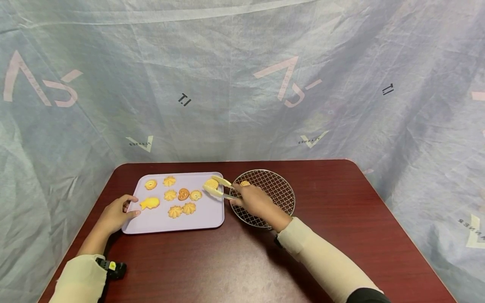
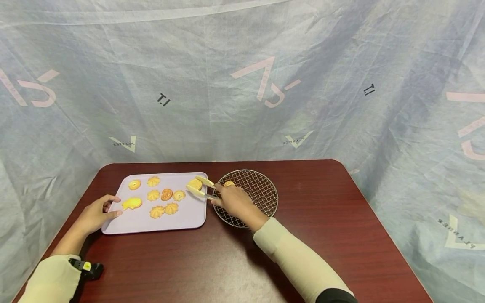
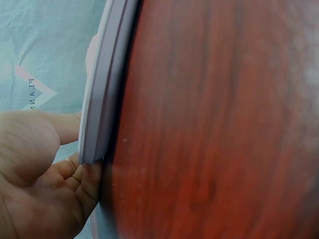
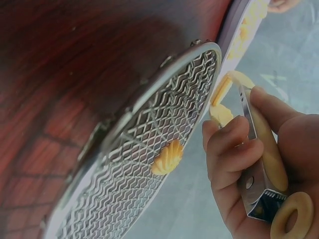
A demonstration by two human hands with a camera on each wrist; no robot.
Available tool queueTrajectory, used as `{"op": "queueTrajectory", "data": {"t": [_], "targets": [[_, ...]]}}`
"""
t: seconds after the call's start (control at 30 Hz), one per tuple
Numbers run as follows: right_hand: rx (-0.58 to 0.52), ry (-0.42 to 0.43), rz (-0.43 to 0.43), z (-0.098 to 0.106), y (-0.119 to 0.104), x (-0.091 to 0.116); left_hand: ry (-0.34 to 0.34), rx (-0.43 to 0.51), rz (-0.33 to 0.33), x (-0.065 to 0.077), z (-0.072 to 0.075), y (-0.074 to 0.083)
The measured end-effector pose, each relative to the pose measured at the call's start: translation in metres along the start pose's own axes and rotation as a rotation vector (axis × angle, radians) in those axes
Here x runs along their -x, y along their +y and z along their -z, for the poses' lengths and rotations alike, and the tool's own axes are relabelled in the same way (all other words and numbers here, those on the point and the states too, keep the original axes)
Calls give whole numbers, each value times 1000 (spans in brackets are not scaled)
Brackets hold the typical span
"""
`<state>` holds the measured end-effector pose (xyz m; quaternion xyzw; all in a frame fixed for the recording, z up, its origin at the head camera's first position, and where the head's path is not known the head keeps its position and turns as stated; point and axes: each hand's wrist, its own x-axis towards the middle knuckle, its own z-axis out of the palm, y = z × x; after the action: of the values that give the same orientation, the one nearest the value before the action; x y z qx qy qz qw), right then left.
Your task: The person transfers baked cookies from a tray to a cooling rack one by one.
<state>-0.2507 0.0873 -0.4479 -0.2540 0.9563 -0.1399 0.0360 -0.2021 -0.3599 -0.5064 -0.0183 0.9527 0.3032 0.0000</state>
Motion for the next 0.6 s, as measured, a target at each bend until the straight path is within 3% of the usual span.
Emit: {"op": "queueTrajectory", "data": {"t": [0.6], "targets": [[-34,-13,-31,7,11,14,-1,1,-8,0,-1,-1]]}}
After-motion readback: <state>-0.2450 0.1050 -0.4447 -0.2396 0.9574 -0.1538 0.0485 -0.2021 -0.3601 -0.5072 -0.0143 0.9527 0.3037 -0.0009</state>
